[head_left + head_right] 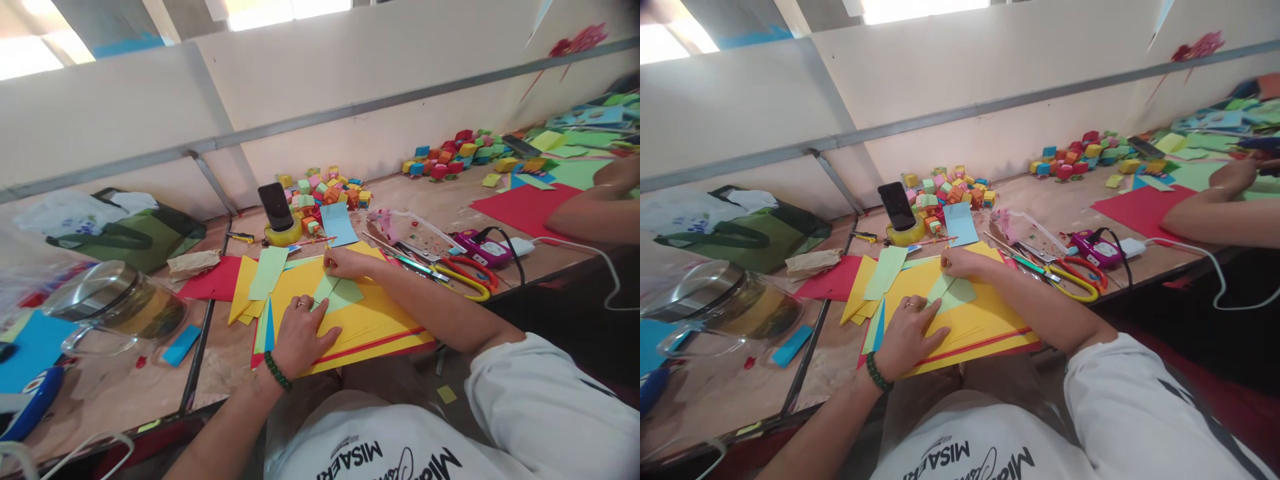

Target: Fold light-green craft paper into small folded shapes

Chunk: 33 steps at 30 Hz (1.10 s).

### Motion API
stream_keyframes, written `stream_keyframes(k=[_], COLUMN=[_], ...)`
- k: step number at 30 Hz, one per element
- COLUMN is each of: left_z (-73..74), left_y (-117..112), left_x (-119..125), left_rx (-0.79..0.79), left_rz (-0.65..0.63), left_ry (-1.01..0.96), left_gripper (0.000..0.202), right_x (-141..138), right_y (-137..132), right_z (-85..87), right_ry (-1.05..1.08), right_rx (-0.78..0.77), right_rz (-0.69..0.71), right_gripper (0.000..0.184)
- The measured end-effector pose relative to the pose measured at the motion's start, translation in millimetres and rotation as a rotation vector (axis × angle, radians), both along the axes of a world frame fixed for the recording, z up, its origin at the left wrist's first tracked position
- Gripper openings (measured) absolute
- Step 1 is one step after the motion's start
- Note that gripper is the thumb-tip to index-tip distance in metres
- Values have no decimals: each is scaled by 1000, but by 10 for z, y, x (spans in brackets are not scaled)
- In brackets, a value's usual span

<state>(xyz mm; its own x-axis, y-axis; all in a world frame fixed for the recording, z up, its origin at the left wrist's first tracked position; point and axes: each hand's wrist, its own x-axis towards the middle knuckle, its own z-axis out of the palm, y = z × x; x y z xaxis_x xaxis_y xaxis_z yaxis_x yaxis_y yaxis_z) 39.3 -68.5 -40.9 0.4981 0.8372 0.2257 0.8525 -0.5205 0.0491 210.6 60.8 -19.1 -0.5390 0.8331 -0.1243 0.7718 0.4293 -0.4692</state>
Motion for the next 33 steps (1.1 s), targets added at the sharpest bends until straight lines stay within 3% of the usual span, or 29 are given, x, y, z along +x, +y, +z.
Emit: stream_keyframes(k=[7, 11, 17, 23, 33], left_z=[20, 26, 39, 21, 47], left_y=[-6, -17, -21, -18, -30], left_x=[25, 27, 37, 33, 46], left_rx=[-15, -32, -42, -31, -47], left_rz=[23, 23, 26, 28, 34], left_ry=[62, 68, 57, 57, 29], left_gripper=[51, 52, 53, 54, 52], right_x=[-23, -15, 33, 42, 54], right_y=[-17, 9, 24, 31, 18], right_z=[3, -35, -38, -43, -35], right_ry=[6, 7, 18, 32, 46], right_rx=[7, -2, -10, -18, 2], right_rz=[-33, -48, -9, 6, 13], right_gripper=[29, 22, 51, 33, 36])
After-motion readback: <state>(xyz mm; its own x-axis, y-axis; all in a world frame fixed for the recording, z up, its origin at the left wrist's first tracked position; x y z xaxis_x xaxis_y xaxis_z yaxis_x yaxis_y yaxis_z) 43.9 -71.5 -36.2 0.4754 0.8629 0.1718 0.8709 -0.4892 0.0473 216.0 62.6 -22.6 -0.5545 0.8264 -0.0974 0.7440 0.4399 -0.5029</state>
